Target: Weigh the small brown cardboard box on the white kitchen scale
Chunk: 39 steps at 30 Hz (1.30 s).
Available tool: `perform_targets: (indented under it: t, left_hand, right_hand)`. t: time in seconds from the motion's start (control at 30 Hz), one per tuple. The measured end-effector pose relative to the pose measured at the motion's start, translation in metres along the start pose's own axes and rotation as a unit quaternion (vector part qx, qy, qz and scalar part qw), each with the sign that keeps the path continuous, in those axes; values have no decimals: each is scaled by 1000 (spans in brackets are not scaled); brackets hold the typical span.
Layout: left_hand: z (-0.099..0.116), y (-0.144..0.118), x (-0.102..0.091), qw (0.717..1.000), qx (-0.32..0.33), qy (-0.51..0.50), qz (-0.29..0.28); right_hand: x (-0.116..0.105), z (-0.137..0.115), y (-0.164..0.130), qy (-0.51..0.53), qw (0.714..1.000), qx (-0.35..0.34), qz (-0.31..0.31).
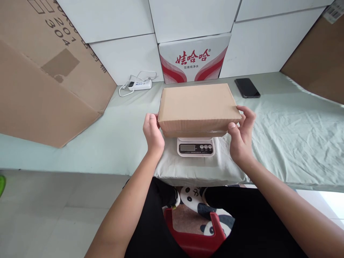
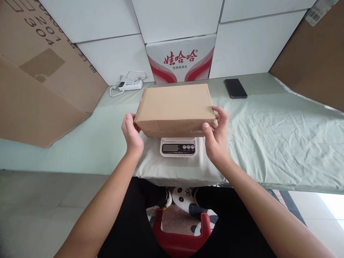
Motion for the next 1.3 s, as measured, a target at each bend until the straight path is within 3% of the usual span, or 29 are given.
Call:
perform_targets:
  t: [0.53,0.77,1.3]
  left_hand:
    - [2,4,-5,1000,10,-13,-7]
    - [-6,21,-17,999,-10,-27,22]
    - [-6,26,-16,999,7,-19,32]
  right_hand:
    - [-6,-2,3,15,999,36,20]
    - [-16,-2,10,46,995,13,89]
    - [-17,13,14,8,996,-10,94]
Point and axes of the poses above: each hand's wrist, its own y-axis towards the middle knuckle, its own x-axis out of the palm, z = x × y, the point moved 5 cm from there along y, towards the middle knuckle, and after that the axes turned 8 degrees about -y, right-handed, at the moved point
